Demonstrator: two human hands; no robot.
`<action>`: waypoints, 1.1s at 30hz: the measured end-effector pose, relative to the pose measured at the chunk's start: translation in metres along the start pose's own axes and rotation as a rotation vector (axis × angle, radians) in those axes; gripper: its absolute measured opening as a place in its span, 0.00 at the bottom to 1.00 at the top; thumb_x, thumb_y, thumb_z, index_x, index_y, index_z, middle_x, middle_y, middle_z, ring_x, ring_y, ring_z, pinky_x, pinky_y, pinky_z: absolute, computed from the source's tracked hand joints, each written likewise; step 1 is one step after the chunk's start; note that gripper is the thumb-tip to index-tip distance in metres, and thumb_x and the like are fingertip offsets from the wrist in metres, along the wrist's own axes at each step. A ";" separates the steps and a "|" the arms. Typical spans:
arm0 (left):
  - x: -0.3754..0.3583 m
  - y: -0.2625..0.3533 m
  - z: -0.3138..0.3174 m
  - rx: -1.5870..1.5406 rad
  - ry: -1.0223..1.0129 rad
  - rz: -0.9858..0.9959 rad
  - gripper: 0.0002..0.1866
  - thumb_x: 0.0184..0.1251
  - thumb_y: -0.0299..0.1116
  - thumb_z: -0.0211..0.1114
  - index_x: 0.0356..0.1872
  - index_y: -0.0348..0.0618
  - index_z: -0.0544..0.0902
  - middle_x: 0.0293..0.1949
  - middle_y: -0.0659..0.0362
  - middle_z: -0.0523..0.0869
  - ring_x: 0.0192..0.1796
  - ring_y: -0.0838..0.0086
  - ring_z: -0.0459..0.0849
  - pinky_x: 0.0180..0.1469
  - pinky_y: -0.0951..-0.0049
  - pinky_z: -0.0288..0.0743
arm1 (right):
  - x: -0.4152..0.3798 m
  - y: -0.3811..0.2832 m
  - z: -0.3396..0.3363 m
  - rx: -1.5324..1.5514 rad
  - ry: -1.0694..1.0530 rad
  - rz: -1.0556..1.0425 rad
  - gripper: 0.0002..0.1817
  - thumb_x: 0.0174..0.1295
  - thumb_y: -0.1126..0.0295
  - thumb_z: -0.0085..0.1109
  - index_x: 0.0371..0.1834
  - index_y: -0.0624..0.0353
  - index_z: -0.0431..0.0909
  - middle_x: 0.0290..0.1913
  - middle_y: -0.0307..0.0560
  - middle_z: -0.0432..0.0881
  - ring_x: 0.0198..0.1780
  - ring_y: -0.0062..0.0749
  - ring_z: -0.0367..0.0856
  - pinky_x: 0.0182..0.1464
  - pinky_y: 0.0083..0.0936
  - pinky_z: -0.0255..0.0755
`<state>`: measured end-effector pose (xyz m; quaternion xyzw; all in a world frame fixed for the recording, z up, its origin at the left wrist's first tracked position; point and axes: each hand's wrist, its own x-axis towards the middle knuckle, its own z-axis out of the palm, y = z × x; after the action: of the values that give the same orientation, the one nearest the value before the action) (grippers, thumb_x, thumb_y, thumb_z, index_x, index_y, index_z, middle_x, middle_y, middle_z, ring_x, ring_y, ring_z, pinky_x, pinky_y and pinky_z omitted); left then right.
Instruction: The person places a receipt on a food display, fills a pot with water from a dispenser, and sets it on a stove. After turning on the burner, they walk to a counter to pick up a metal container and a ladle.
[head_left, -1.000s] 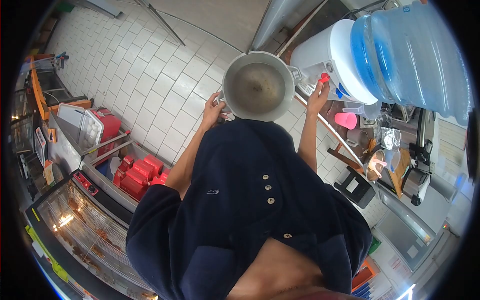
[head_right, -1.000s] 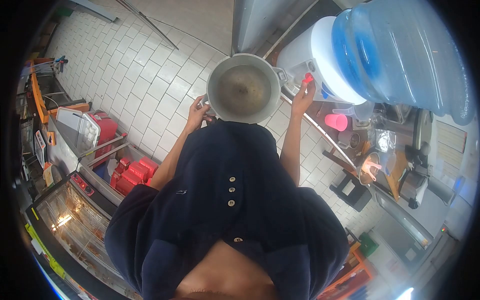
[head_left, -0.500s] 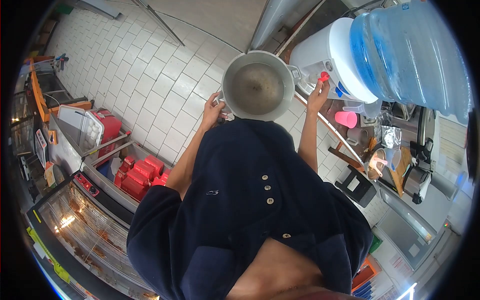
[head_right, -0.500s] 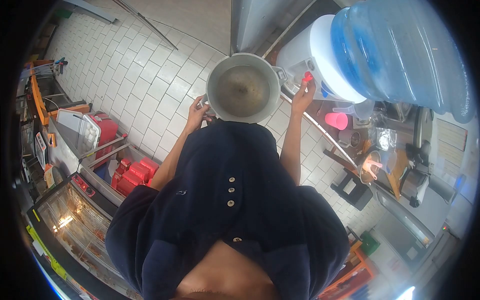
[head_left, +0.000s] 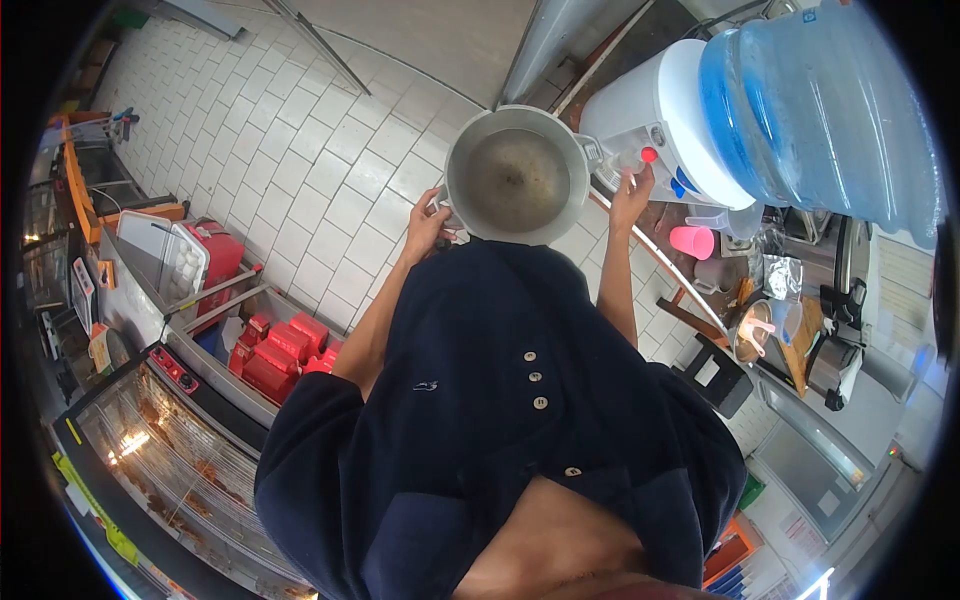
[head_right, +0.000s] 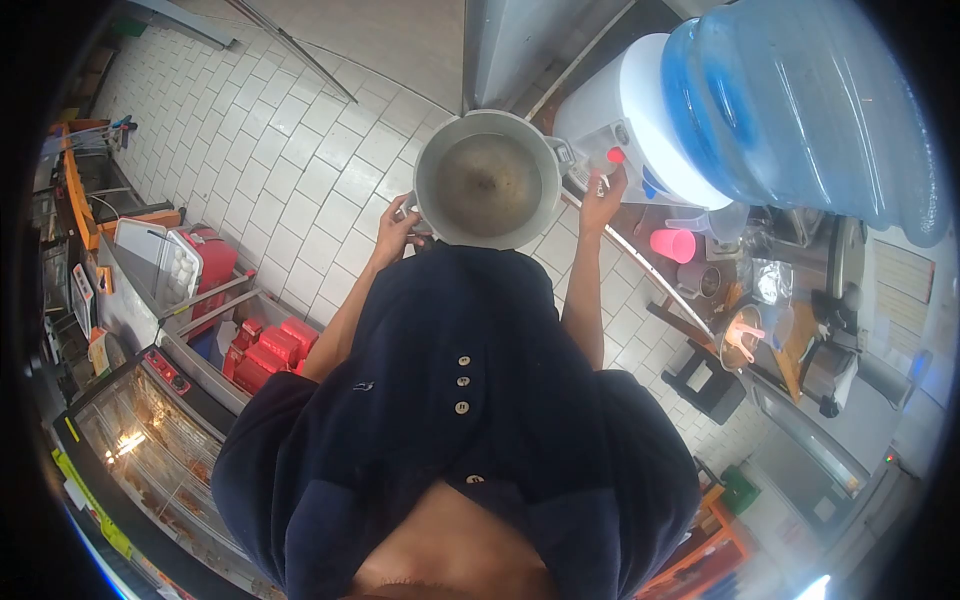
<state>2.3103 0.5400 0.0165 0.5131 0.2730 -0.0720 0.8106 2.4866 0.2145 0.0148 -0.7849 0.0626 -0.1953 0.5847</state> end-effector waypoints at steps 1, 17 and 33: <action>0.001 0.000 0.000 0.005 -0.003 0.002 0.24 0.63 0.24 0.55 0.61 0.39 0.66 0.40 0.50 0.81 0.30 0.66 0.85 0.21 0.80 0.79 | -0.002 0.000 0.001 -0.071 -0.046 -0.030 0.29 0.60 0.63 0.62 0.61 0.66 0.65 0.59 0.54 0.72 0.60 0.40 0.70 0.62 0.36 0.62; 0.004 -0.002 -0.003 0.028 -0.006 -0.003 0.23 0.64 0.24 0.54 0.61 0.38 0.66 0.40 0.48 0.81 0.30 0.65 0.85 0.20 0.80 0.79 | -0.001 -0.043 -0.018 -0.398 -0.382 -0.181 0.26 0.46 0.70 0.69 0.52 0.60 0.76 0.49 0.50 0.78 0.51 0.41 0.77 0.55 0.34 0.69; 0.006 -0.003 -0.005 -0.014 -0.029 -0.004 0.25 0.63 0.22 0.53 0.63 0.36 0.62 0.40 0.47 0.82 0.30 0.65 0.86 0.20 0.79 0.80 | -0.016 -0.104 0.011 -1.114 -0.848 -0.285 0.28 0.43 0.67 0.70 0.52 0.41 0.79 0.49 0.44 0.74 0.54 0.39 0.72 0.61 0.46 0.58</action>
<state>2.3121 0.5445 0.0098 0.5056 0.2629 -0.0792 0.8179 2.4628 0.2617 0.1064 -0.9758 -0.1830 0.1130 0.0396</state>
